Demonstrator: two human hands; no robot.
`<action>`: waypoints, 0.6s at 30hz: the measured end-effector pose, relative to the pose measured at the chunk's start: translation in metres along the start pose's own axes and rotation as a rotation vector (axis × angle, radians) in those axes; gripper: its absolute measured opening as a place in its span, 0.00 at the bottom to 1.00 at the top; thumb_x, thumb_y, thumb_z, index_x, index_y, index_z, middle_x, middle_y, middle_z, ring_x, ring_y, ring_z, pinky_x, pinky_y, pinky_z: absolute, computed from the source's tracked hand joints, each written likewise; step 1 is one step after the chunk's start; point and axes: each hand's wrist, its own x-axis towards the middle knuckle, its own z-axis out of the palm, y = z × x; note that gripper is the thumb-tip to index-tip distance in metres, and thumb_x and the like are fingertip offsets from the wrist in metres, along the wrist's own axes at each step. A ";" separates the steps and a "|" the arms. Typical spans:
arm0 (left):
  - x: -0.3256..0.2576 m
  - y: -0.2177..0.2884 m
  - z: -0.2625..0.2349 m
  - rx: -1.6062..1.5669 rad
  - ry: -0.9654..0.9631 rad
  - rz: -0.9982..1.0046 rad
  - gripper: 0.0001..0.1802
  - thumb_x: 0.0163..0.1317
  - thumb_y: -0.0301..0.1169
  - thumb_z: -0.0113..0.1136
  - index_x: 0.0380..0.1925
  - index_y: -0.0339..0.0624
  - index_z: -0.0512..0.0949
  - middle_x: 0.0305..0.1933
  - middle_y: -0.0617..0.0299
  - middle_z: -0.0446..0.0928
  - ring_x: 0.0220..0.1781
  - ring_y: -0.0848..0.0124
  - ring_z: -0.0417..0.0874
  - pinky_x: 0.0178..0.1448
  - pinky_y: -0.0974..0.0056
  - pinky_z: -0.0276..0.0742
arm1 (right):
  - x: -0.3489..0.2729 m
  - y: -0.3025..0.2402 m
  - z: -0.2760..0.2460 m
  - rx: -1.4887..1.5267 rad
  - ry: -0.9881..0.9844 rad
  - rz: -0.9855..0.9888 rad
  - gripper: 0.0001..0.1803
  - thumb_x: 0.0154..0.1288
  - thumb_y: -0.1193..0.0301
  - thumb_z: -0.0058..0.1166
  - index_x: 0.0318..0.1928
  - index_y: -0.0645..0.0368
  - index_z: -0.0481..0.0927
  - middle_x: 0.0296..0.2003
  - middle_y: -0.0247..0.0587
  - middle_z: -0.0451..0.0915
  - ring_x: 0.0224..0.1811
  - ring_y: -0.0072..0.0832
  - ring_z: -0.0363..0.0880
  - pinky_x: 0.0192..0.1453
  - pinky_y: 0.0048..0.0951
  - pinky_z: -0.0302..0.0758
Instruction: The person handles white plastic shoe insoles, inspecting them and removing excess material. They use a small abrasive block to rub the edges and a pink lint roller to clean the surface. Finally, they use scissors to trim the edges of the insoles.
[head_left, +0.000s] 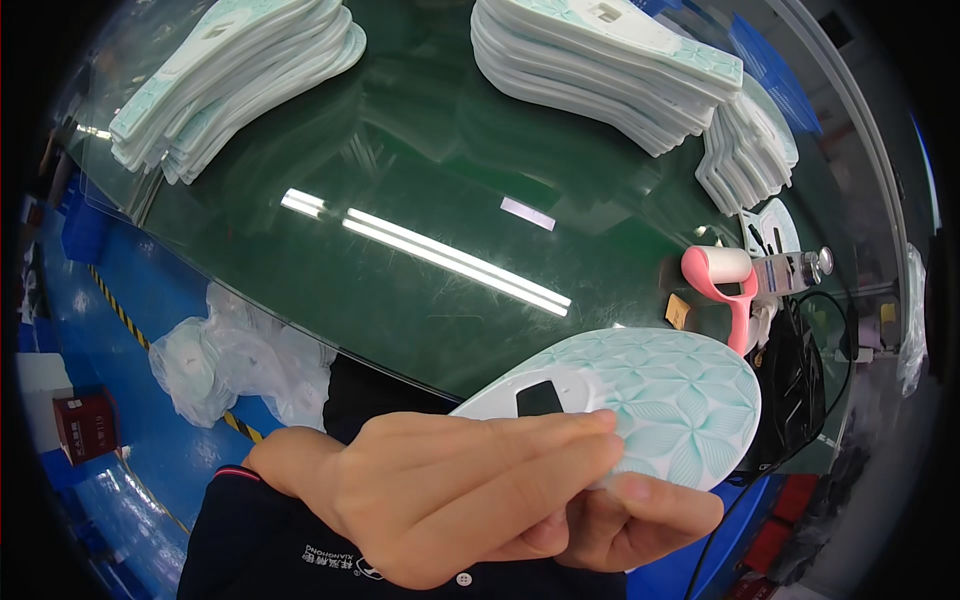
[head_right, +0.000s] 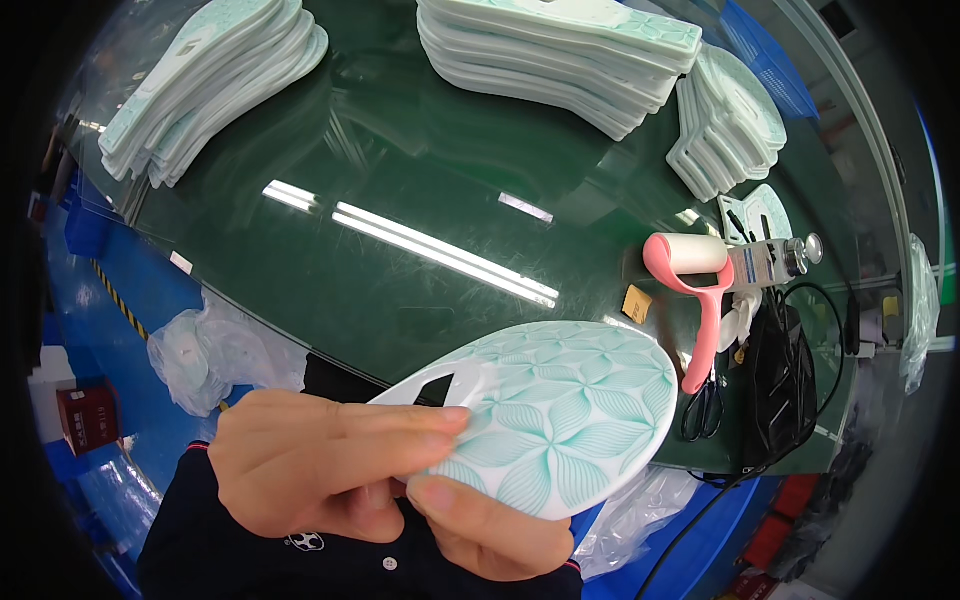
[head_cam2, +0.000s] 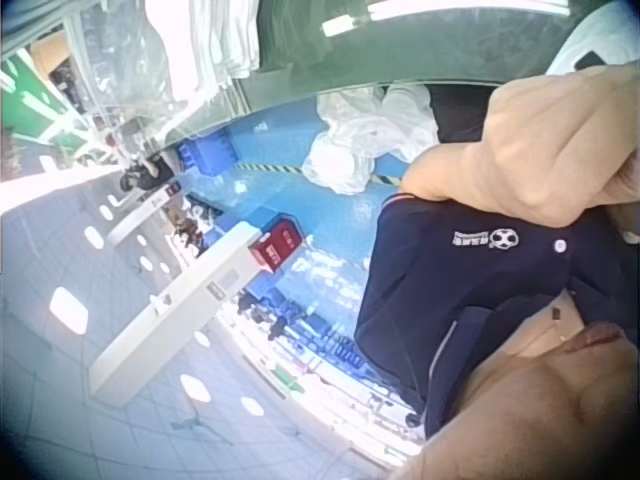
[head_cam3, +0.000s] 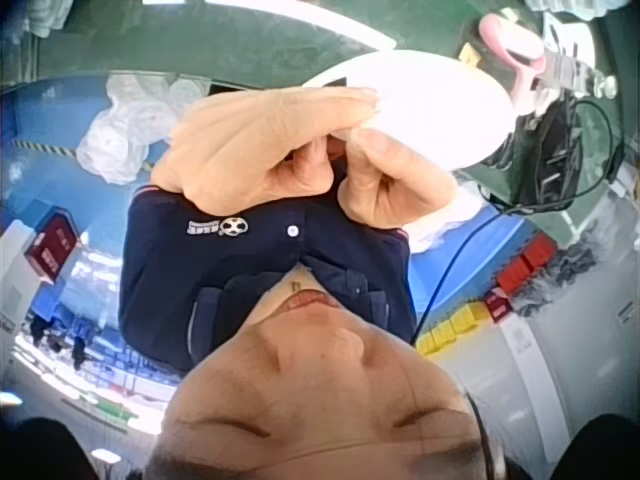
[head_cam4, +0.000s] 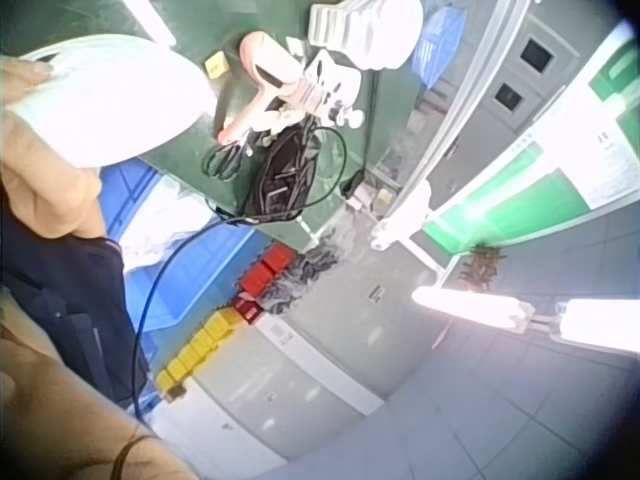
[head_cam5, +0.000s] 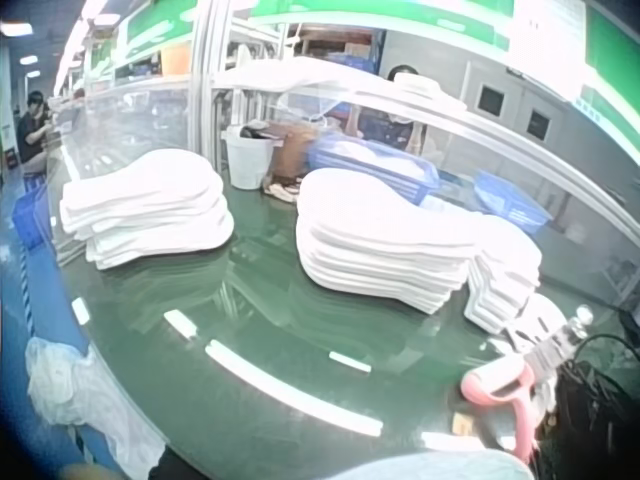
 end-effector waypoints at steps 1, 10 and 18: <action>0.001 -0.001 -0.002 -0.008 0.014 -0.005 0.24 0.40 0.16 0.55 0.44 0.30 0.72 0.44 0.47 0.77 0.40 0.62 0.82 0.37 0.69 0.79 | 0.000 0.000 0.000 0.000 -0.002 -0.003 0.09 0.58 0.79 0.53 0.39 0.65 0.71 0.28 0.49 0.77 0.25 0.26 0.76 0.34 0.21 0.73; -0.001 0.006 -0.001 -0.086 0.053 -0.091 0.17 0.42 0.18 0.50 0.37 0.25 0.75 0.41 0.43 0.77 0.42 0.58 0.82 0.42 0.66 0.79 | 0.000 0.002 -0.004 -0.019 -0.034 -0.028 0.09 0.58 0.80 0.52 0.39 0.66 0.70 0.28 0.49 0.76 0.25 0.26 0.75 0.32 0.20 0.72; 0.002 0.000 0.001 -0.109 0.073 -0.058 0.19 0.40 0.18 0.56 0.38 0.26 0.75 0.41 0.43 0.77 0.42 0.57 0.81 0.44 0.65 0.78 | -0.005 0.011 -0.001 0.001 -0.072 -0.031 0.09 0.58 0.80 0.52 0.39 0.66 0.69 0.28 0.49 0.76 0.24 0.26 0.75 0.31 0.20 0.72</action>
